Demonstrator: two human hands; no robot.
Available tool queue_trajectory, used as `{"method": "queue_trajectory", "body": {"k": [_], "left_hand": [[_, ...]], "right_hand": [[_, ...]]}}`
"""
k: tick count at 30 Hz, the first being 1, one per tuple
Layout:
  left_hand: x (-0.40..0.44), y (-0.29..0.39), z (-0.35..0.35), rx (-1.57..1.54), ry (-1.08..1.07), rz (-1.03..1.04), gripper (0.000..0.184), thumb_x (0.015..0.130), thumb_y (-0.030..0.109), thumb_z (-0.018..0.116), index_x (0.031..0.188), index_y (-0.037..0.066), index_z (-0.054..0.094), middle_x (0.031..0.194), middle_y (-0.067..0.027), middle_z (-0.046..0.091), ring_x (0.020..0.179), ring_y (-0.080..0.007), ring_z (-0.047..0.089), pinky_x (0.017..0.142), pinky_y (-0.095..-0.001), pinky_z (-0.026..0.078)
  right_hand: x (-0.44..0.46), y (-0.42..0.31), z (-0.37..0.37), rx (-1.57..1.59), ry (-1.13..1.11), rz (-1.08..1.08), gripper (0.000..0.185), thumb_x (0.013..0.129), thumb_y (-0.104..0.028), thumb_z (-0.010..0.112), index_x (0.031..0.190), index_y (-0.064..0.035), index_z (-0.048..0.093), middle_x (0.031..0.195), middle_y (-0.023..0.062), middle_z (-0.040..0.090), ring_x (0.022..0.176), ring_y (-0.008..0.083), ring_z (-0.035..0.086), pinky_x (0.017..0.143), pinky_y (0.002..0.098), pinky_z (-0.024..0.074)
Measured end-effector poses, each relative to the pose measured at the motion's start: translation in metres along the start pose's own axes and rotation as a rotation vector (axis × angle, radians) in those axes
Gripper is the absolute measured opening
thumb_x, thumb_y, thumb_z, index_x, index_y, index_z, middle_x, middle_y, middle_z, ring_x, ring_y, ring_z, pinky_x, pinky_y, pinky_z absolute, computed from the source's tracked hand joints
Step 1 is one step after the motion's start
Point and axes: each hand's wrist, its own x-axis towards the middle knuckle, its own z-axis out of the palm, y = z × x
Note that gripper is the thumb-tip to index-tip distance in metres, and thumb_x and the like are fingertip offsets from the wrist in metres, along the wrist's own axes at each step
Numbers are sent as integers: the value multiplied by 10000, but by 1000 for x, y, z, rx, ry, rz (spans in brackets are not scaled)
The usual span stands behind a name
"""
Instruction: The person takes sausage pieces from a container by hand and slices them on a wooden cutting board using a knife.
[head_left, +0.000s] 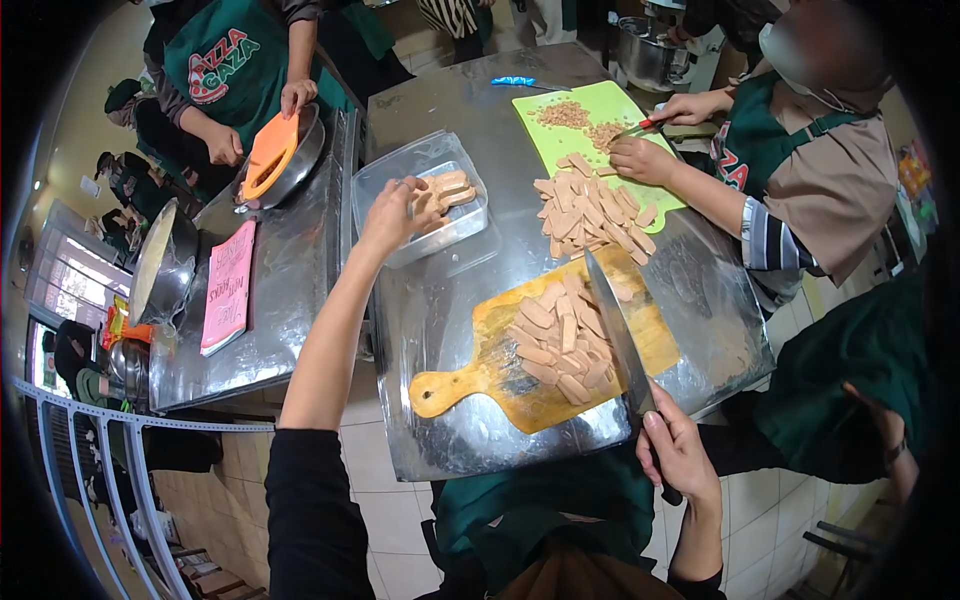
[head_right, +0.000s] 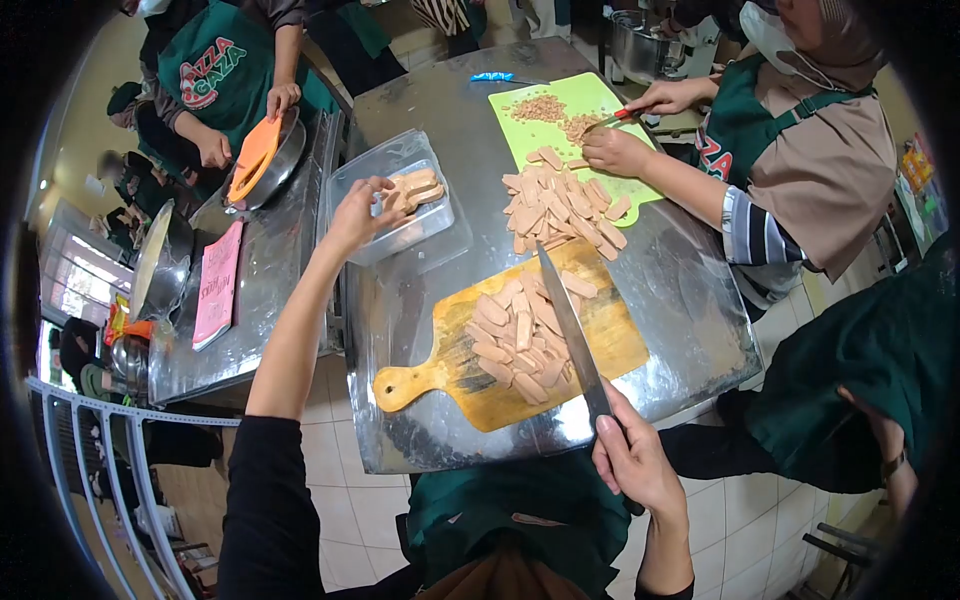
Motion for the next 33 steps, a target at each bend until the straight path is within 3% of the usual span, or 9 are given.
{"method": "queue_trajectory", "body": {"k": [3, 6, 12, 18, 21, 24, 27, 30, 33], "left_hand": [[15, -8, 16, 102, -89, 10, 635, 684, 415, 867, 1142, 123, 538, 1051, -143, 594, 1025, -355, 600, 903, -438, 487], [27, -13, 15, 74, -172, -11, 606, 714, 419, 844, 1144, 130, 530, 1048, -138, 595, 1019, -359, 602, 894, -446, 489], [26, -21, 6, 176, -153, 245, 448, 841, 412, 724, 1111, 107, 537, 1052, -130, 592, 985, -356, 617, 852, -458, 509], [21, -18, 13, 293, -44, 319, 304, 910, 305, 652, 1097, 91, 545, 1039, -119, 595, 956, -339, 629, 808, -452, 523], [22, -32, 14, 181, -35, 361, 187, 931, 192, 622, 1033, 62, 535, 950, -144, 599, 917, -360, 616, 789, -447, 508], [19, -37, 18, 100, 95, 395, 115, 932, 131, 626, 1008, 51, 595, 935, -127, 623, 824, -307, 646, 727, -401, 528], [12, -34, 19, -191, 179, 120, 144, 916, 161, 664, 987, 41, 628, 926, -123, 657, 806, -280, 674, 690, -383, 536], [12, -21, 1, -441, 218, -225, 189, 910, 185, 700, 975, 15, 650, 864, -94, 682, 698, -172, 663, 640, -305, 522], [1, 0, -21, -629, 298, -191, 232, 927, 226, 701, 966, 5, 644, 848, -49, 665, 700, -96, 620, 626, -253, 497]], "right_hand": [[1, -2, 4, -1, -12, 2, 496, 1054, -148, 378, 1540, -102, 292, 538, 3, 453, 421, 65, 403, 416, 220, 367], [3, -2, 2, -17, -22, -5, 496, 1052, -146, 380, 1539, -102, 297, 542, 8, 456, 425, 68, 411, 418, 222, 371], [12, -2, 1, -1, 3, 31, 489, 1054, -146, 378, 1536, -98, 305, 543, 5, 445, 424, 66, 406, 414, 222, 365], [19, -6, 5, -6, 0, 34, 486, 1054, -143, 385, 1532, -92, 312, 546, -4, 431, 425, 62, 404, 414, 220, 359], [20, -7, 6, -6, 0, 27, 485, 1054, -141, 388, 1531, -89, 316, 549, -5, 431, 428, 61, 407, 415, 219, 360], [18, -5, 6, -8, 0, 18, 486, 1054, -144, 391, 1531, -90, 317, 552, -6, 432, 431, 60, 409, 414, 219, 361], [17, -5, 4, -14, -3, 19, 488, 1053, -147, 394, 1532, -92, 315, 554, -6, 435, 432, 60, 410, 413, 219, 362], [14, -3, 1, -21, 8, 8, 493, 1053, -149, 395, 1536, -98, 307, 553, -3, 440, 432, 60, 410, 412, 219, 363], [8, -1, -1, -19, 5, 12, 506, 1053, -145, 393, 1545, -108, 283, 557, 2, 454, 435, 59, 413, 415, 218, 365]]}}
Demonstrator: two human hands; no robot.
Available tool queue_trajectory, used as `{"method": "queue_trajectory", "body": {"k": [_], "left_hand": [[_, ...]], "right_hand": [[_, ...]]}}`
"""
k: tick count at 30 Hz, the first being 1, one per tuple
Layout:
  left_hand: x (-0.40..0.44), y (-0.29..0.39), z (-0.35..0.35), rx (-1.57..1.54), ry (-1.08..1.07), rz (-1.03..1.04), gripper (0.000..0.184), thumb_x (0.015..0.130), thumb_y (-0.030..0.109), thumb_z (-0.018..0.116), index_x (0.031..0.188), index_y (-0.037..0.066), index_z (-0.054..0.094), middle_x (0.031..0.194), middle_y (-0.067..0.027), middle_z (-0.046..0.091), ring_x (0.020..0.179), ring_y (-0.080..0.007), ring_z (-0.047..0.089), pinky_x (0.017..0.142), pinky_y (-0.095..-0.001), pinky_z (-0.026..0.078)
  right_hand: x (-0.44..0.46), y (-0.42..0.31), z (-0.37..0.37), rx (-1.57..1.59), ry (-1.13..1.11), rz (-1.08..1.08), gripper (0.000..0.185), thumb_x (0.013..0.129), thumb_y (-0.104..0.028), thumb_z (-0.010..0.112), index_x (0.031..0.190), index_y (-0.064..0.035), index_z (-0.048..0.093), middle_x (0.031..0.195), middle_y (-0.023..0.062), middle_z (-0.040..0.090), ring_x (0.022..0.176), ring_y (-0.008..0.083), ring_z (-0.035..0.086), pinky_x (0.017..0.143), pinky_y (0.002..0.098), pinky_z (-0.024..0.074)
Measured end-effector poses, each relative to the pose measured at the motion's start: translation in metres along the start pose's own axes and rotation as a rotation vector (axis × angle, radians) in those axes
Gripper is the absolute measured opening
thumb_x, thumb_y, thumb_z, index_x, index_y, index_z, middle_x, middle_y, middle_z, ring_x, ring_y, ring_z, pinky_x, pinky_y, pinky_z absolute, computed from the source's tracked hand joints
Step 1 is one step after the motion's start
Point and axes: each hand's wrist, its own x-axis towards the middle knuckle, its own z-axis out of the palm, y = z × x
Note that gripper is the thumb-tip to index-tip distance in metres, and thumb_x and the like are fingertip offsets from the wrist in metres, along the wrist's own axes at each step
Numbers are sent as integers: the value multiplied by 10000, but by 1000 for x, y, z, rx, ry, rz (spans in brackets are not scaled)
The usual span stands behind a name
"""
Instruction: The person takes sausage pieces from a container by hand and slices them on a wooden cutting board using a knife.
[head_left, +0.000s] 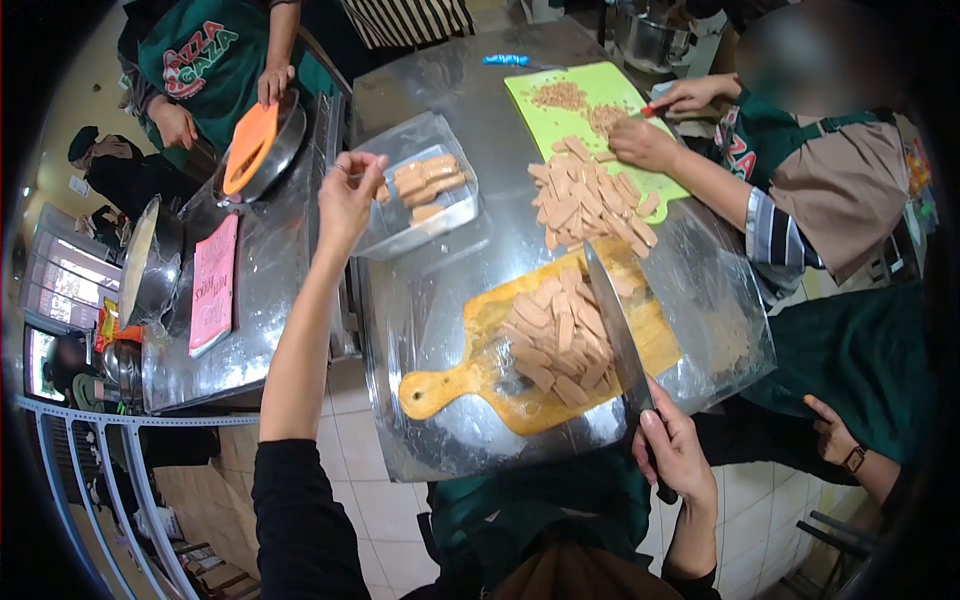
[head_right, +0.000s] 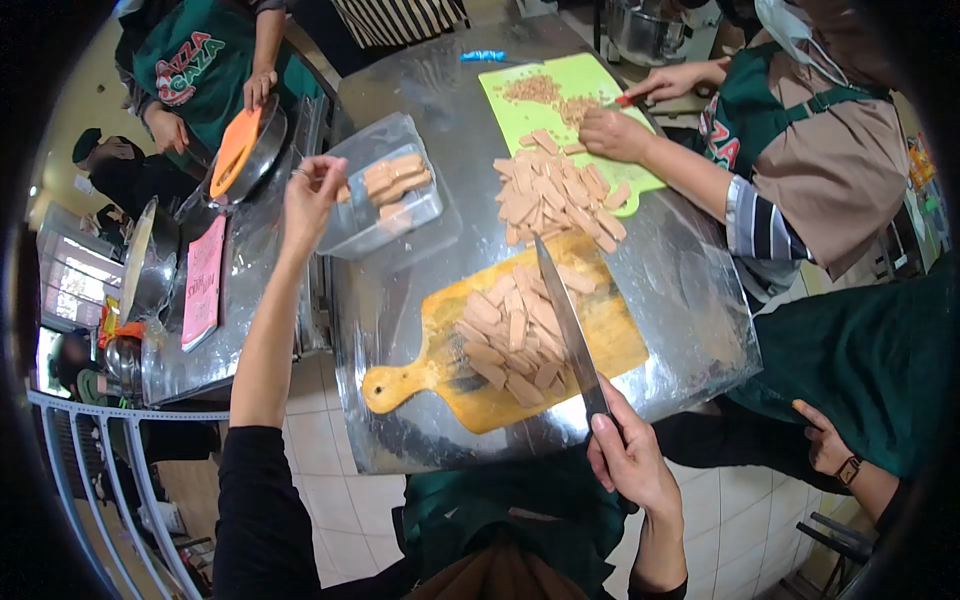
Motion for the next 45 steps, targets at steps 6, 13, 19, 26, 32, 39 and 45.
{"method": "queue_trajectory", "body": {"k": [6, 13, 19, 26, 32, 39, 45], "left_hand": [[-112, 94, 5, -154, -169, -194, 217, 951, 220, 679, 961, 11, 623, 840, -3, 617, 707, -43, 573, 629, -197, 451], [-224, 110, 40, -22, -118, -421, 225, 913, 191, 718, 916, 3, 593, 744, -34, 583, 687, -93, 530, 619, -258, 452], [-249, 111, 68, 158, -109, -311, 230, 916, 166, 712, 966, -18, 585, 871, -112, 622, 600, -134, 613, 553, -288, 486], [-252, 122, 63, 146, -54, -284, 245, 921, 143, 699, 1060, -42, 617, 1002, -120, 619, 735, -161, 613, 678, -288, 522], [-258, 109, 45, 46, -181, -486, 286, 919, 108, 706, 1135, -36, 585, 976, -60, 588, 727, -84, 581, 660, -229, 509], [-248, 109, 48, 39, -219, -533, 289, 895, 100, 734, 1089, -39, 571, 809, -27, 604, 670, -81, 589, 629, -215, 496], [-249, 110, 54, -62, -281, -582, 282, 906, 106, 723, 1079, -42, 556, 766, -37, 634, 675, -84, 599, 628, -216, 491]], "right_hand": [[-19, 4, 7, 89, -164, 40, 547, 1036, -64, 393, 1559, -133, 250, 668, 31, 560, 480, 50, 439, 457, 195, 375], [-13, -1, 34, -202, -348, -19, 596, 1021, -137, 473, 1562, -136, 224, 686, 105, 603, 601, 196, 598, 645, 330, 508], [0, 10, 37, -364, -290, -73, 594, 1023, -142, 473, 1561, -156, 221, 654, 121, 595, 587, 244, 616, 651, 346, 515], [0, 12, 33, -334, -285, -64, 605, 1019, -134, 481, 1564, -166, 220, 645, 107, 592, 586, 227, 620, 653, 342, 519], [1, 13, 32, -303, -292, -52, 606, 1020, -144, 488, 1565, -176, 225, 654, 101, 597, 586, 222, 621, 658, 339, 521], [2, 17, 33, -335, -288, -69, 582, 1024, -173, 483, 1559, -193, 253, 657, 133, 586, 591, 266, 620, 652, 360, 509], [1, 18, 29, -345, -261, -88, 561, 1017, -170, 491, 1542, -199, 295, 762, 230, 612, 640, 402, 607, 659, 421, 491]]}}
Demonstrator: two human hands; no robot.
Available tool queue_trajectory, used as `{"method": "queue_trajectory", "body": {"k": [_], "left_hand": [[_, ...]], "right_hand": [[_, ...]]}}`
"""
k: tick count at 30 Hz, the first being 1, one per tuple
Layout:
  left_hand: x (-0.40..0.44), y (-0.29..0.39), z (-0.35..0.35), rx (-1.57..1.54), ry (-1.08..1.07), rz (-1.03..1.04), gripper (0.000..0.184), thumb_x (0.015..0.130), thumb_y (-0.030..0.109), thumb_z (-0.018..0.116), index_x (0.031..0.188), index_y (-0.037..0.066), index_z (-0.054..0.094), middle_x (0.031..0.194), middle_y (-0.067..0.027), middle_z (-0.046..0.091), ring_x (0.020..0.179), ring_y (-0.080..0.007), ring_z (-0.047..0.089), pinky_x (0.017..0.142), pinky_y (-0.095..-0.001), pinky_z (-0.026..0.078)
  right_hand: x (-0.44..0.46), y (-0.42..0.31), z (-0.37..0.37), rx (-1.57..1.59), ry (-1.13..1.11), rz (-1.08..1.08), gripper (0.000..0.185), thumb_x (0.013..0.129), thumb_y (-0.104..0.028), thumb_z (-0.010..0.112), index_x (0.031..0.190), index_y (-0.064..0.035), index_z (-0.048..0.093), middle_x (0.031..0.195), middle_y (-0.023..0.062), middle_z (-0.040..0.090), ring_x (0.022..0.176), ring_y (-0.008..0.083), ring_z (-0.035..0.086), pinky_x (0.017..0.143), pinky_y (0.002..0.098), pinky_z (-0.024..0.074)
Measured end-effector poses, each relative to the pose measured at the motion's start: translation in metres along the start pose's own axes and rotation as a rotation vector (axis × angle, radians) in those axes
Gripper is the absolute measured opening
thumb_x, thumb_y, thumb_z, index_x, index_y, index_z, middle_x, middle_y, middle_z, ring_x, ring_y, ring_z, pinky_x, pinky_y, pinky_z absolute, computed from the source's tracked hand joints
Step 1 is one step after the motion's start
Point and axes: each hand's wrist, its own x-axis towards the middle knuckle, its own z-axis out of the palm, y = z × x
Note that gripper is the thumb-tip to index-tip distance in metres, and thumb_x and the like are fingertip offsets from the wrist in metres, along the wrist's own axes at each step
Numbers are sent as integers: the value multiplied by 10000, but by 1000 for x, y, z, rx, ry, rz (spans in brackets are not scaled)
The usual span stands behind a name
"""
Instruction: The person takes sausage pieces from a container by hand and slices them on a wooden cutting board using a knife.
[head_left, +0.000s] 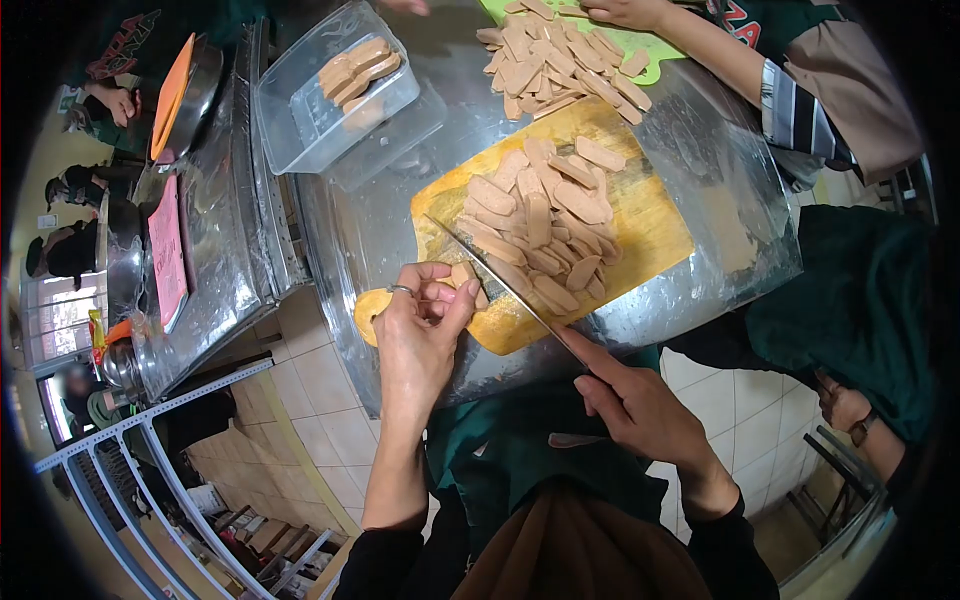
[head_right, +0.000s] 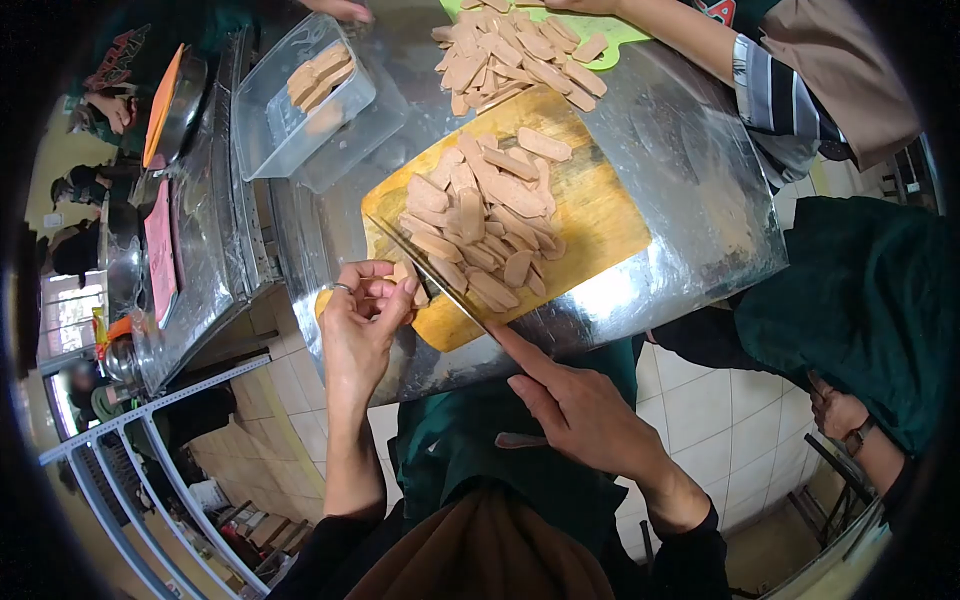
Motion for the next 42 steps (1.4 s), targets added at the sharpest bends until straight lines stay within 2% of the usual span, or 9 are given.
{"method": "queue_trajectory", "body": {"k": [3, 6, 9, 15, 24, 27, 32, 36, 42], "left_hand": [[-7, 7, 7, -101, -55, -72, 282, 927, 110, 698, 1106, -44, 543, 786, -54, 654, 683, -91, 611, 646, -221, 496], [-9, 0, 9, -41, -25, -66, 287, 936, 112, 687, 1123, -49, 540, 790, -64, 656, 679, -96, 614, 648, -221, 502], [-12, 2, 6, -130, -22, -106, 275, 927, 102, 693, 1119, -53, 571, 794, -71, 658, 704, -97, 628, 644, -227, 526], [-12, -2, 5, -234, -41, -161, 291, 952, 103, 661, 1164, -52, 537, 787, -81, 657, 687, -112, 648, 640, -239, 552], [-12, -7, 7, -292, -43, -170, 283, 959, 125, 654, 1147, -33, 514, 798, -99, 681, 676, -129, 665, 640, -240, 556], [-12, -11, 7, -342, -63, -150, 280, 954, 110, 655, 1134, -44, 507, 838, -126, 678, 709, -149, 678, 657, -264, 576], [-12, -12, 9, -392, -61, -146, 256, 961, 94, 639, 1131, -33, 497, 849, -124, 680, 726, -151, 681, 667, -266, 582], [-12, -16, 8, -426, -77, -135, 238, 963, 76, 631, 1126, -25, 492, 854, -118, 680, 725, -144, 680, 660, -254, 578], [-12, -11, 9, -454, -83, -136, 202, 966, 35, 610, 1117, -16, 486, 852, -117, 676, 713, -136, 677, 646, -236, 570]], "right_hand": [[-2, -4, -7, 12, -28, 49, 565, 1013, -168, 494, 1541, -190, 293, 805, 243, 630, 674, 425, 618, 670, 433, 493], [-3, -2, -6, 32, -27, 38, 574, 1011, -170, 498, 1543, -184, 282, 798, 240, 630, 687, 427, 626, 676, 427, 493], [-3, 1, -3, 76, -24, 36, 581, 1012, -169, 497, 1546, -184, 270, 793, 237, 633, 693, 428, 630, 685, 421, 495], [0, -6, -2, 96, -53, 104, 588, 1010, -174, 507, 1546, -180, 264, 822, 241, 651, 741, 431, 648, 706, 427, 508], [-9, -11, 8, -8, 26, -56, 634, 984, -57, 519, 1547, -176, 253, 1137, 241, 653, 845, 437, 663, 754, 449, 540], [-16, -19, 11, -54, 47, -153, 641, 978, -52, 525, 1547, -170, 253, 1114, 244, 656, 833, 421, 668, 719, 451, 550], [-27, -24, 14, -92, 7, -79, 668, 963, -16, 520, 1549, -180, 246, 1036, 234, 674, 853, 379, 692, 705, 443, 571], [-28, -31, 13, -104, -14, -40, 690, 950, 9, 512, 1552, -181, 234, 1034, 228, 678, 880, 367, 700, 716, 451, 585], [-27, -32, 18, -160, -9, -5, 708, 947, -25, 540, 1553, -211, 225, 888, 244, 686, 769, 398, 693, 637, 482, 582]]}}
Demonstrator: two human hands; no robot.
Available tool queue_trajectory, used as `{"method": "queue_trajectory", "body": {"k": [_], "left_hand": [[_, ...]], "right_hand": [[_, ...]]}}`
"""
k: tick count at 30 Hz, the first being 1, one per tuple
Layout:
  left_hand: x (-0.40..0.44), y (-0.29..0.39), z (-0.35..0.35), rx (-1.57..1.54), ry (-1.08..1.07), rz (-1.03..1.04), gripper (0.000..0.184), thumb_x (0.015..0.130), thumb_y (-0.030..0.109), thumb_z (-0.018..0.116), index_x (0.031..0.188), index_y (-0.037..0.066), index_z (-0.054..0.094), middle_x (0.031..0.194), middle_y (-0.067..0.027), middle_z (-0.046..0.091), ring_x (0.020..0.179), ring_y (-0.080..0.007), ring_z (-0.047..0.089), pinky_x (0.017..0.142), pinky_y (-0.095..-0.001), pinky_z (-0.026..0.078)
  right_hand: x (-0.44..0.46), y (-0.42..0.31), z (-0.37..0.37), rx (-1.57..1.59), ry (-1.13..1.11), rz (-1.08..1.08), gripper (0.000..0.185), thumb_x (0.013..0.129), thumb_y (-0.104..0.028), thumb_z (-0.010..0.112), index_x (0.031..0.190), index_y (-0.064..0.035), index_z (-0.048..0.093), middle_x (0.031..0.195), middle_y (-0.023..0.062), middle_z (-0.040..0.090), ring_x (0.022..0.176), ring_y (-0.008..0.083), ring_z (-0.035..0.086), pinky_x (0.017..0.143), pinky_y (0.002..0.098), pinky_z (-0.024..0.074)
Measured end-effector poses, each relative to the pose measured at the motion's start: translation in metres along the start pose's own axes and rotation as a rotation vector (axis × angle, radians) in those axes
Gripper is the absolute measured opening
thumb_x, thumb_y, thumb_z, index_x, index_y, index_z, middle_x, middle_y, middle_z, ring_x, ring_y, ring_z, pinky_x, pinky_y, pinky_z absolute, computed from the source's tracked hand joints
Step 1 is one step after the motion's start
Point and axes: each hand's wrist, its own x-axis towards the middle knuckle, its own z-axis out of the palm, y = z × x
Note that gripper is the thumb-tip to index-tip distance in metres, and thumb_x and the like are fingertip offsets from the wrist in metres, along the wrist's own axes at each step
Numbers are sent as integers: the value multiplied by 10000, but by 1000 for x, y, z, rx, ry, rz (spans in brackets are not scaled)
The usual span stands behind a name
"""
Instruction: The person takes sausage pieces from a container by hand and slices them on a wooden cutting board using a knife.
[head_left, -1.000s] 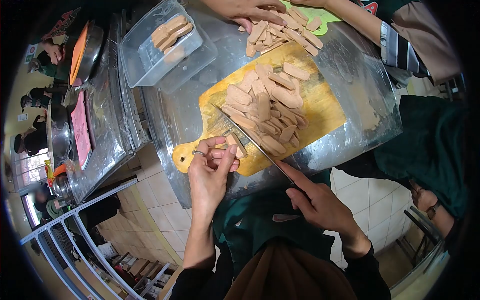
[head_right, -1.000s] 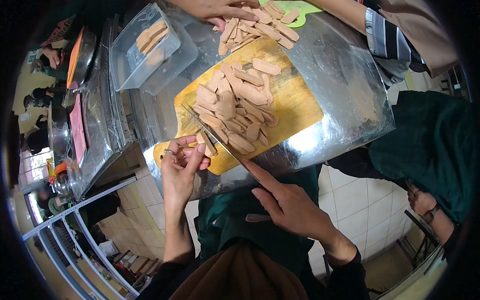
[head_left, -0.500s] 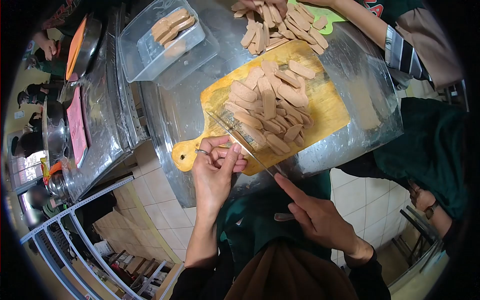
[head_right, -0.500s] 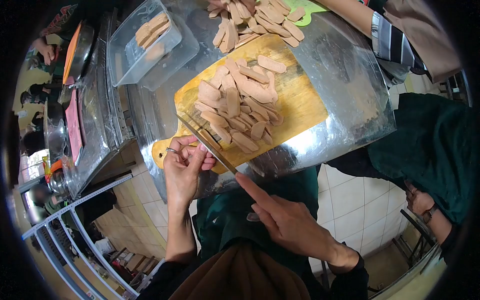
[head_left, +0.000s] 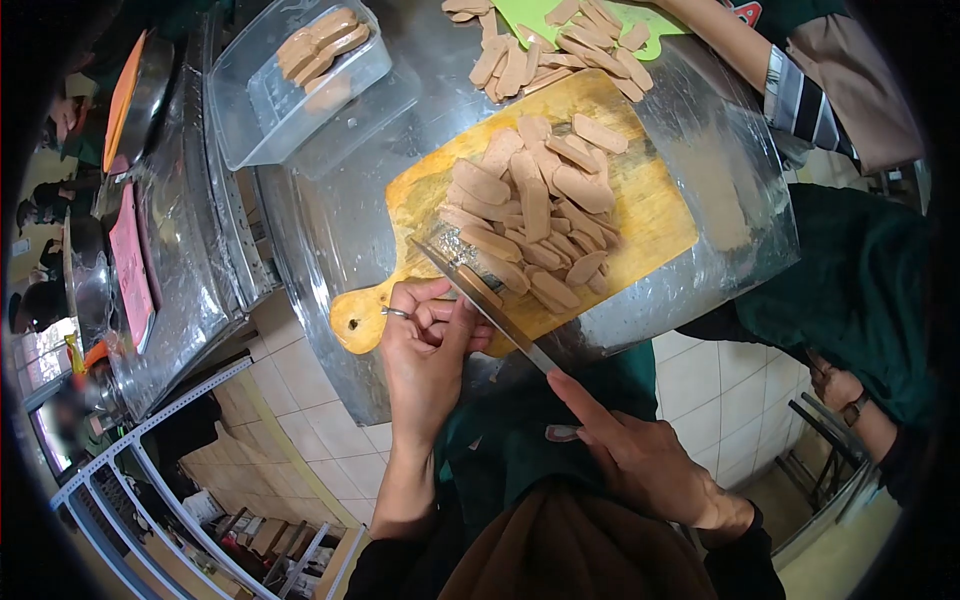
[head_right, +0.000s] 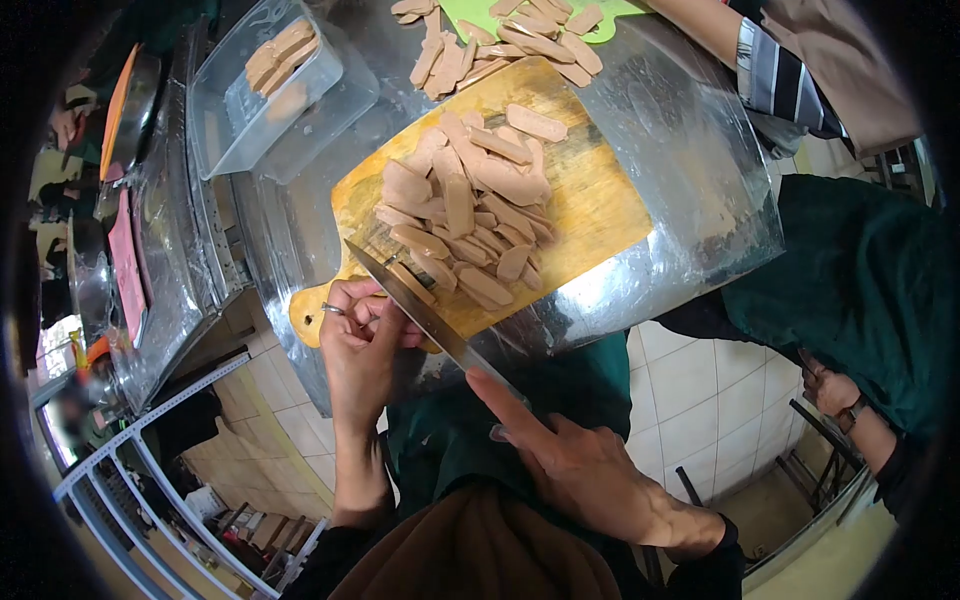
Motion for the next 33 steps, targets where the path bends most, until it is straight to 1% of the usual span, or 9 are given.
{"method": "queue_trajectory", "body": {"k": [4, 9, 12, 18, 21, 24, 27, 30, 33], "left_hand": [[0, -1, 1, 23, -3, 36, 185, 962, 4, 599, 1104, -20, 483, 848, -119, 674, 715, -135, 676, 639, -234, 570], [0, 4, 3, 33, 5, 12, 167, 963, -18, 585, 1090, -17, 477, 838, -112, 667, 712, -129, 670, 634, -237, 574], [-1, 3, 2, 75, -6, 26, 157, 966, -22, 577, 1082, -10, 472, 843, -111, 663, 720, -125, 668, 644, -236, 572], [0, 6, 1, 63, -10, -31, 145, 973, -30, 557, 1083, -6, 465, 882, -115, 664, 735, -119, 667, 656, -234, 565], [0, 4, 4, 66, 4, 14, 143, 975, -21, 559, 1080, -9, 462, 885, -116, 663, 739, -121, 671, 654, -232, 567], [-1, 6, 7, 69, 33, -18, 150, 976, -9, 565, 1084, -14, 461, 892, -117, 664, 748, -125, 676, 655, -230, 570], [0, 8, 7, 93, 25, -34, 155, 977, -3, 566, 1090, -17, 461, 894, -117, 663, 752, -127, 679, 657, -229, 572], [1, 13, 8, 112, 29, -72, 162, 977, 2, 569, 1095, -20, 460, 891, -117, 661, 746, -127, 677, 654, -230, 570], [1, 14, 6, 69, 15, -82, 168, 976, 6, 574, 1099, -23, 463, 883, -119, 659, 743, -130, 677, 653, -231, 567]], "right_hand": [[1, -1, -3, -32, -55, 63, 703, 957, -71, 545, 1553, -242, 214, 830, 252, 677, 682, 425, 668, 584, 505, 569], [3, -1, -3, 43, -56, 85, 680, 969, -97, 525, 1550, -266, 215, 863, 255, 678, 662, 439, 655, 569, 511, 564], [4, -2, -5, 63, -108, 139, 684, 967, -86, 519, 1551, -266, 211, 907, 256, 682, 666, 437, 657, 571, 509, 561], [33, 0, 0, 70, -33, 5, 699, 962, -63, 524, 1558, -224, 196, 946, 231, 689, 667, 405, 665, 573, 482, 555], [42, -7, -12, 111, -157, 123, 656, 956, -35, 541, 1537, -159, 264, 1047, 229, 678, 756, 400, 672, 641, 473, 545], [40, -8, -14, 96, -199, 165, 645, 962, -43, 536, 1536, -155, 265, 1069, 241, 670, 776, 407, 676, 659, 473, 549], [24, 2, -6, 68, -58, 32, 708, 951, -58, 534, 1558, -195, 197, 984, 222, 692, 655, 390, 672, 557, 478, 547], [22, 1, -8, 46, -129, 108, 703, 952, -68, 536, 1557, -198, 203, 958, 229, 693, 653, 390, 672, 545, 482, 538], [44, -1, -5, 67, -62, 26, 702, 956, -73, 530, 1558, -210, 195, 951, 232, 693, 659, 401, 670, 553, 492, 539]]}}
